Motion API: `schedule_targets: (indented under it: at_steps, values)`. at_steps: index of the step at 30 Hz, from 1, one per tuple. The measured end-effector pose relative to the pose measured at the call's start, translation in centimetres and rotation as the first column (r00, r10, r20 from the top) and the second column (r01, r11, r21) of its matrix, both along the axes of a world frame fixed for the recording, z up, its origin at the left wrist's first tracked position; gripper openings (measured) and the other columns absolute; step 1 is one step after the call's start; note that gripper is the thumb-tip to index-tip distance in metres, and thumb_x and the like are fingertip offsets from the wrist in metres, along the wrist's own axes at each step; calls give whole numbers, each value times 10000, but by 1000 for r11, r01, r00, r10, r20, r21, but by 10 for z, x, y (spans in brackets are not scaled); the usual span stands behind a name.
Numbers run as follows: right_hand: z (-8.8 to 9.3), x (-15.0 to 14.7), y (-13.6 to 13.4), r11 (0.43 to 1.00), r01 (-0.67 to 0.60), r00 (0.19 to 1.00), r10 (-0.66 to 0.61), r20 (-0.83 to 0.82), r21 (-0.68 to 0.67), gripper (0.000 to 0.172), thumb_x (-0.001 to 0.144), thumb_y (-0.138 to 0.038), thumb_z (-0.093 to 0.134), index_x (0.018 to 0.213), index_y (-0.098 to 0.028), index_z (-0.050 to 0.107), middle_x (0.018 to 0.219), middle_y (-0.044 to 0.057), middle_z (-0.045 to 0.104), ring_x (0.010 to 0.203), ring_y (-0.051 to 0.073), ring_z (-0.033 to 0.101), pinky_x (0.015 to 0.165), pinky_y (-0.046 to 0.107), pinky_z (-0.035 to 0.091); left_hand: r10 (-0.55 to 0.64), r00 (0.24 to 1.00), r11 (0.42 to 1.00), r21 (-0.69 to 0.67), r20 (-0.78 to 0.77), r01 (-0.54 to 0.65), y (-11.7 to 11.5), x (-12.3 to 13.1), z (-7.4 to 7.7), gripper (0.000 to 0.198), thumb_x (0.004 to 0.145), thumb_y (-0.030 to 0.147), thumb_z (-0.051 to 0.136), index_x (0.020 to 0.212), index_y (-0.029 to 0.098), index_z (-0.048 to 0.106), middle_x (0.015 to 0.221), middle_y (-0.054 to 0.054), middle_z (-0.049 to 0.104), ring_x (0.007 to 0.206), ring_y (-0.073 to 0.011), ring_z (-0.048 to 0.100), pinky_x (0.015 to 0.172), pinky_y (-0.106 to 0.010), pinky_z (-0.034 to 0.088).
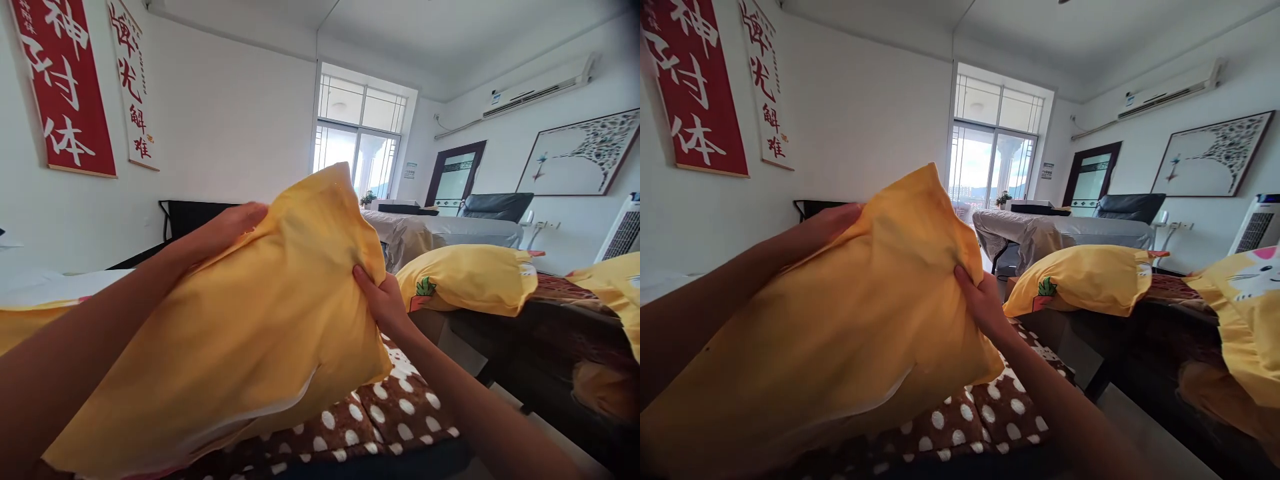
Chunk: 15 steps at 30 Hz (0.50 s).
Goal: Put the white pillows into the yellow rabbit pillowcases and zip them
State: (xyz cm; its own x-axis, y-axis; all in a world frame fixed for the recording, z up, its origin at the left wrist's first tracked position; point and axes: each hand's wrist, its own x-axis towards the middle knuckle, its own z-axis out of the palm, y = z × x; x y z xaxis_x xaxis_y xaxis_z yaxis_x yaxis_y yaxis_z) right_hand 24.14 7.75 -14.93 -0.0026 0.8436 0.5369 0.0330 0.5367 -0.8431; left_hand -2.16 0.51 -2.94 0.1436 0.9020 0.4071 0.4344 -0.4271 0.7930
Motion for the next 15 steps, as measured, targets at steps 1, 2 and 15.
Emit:
schedule_targets:
  at_steps: [1, 2, 15]
  values:
    - [-1, 2, 3, 1000, 9, 1000, -9, -9, -8, 553, 682, -628, 646, 908, -124, 653, 800, 80, 698, 678, 213, 628, 559, 293, 492, -63, 998, 993, -95, 22, 65, -4, -9, -10, 594, 752, 673, 521, 1161, 247, 584, 1070, -29, 684, 953, -222, 622, 817, -290, 495]
    - [-2, 4, 6, 1000, 12, 1000, -12, -16, -21, 558, 677, -626, 652, 921, -125, 653, 813, 81, 701, 684, 216, 632, 562, 295, 495, -110, 992, 977, -179, 56, 118, -7, -17, -20, 629, 747, 687, 511, 1186, 241, 569, 1050, -39, 693, 945, -233, 624, 820, -299, 491]
    - [-9, 11, 43, 995, 97, 992, -98, -75, -14, 526, 649, -609, 683, 880, -138, 653, 849, 87, 702, 774, 235, 639, 652, 321, 520, 125, 970, 934, -306, -209, -186, -12, -107, -100, 712, 525, 713, 544, 1144, 367, 607, 989, 72, 697, 861, -284, 612, 680, -281, 484]
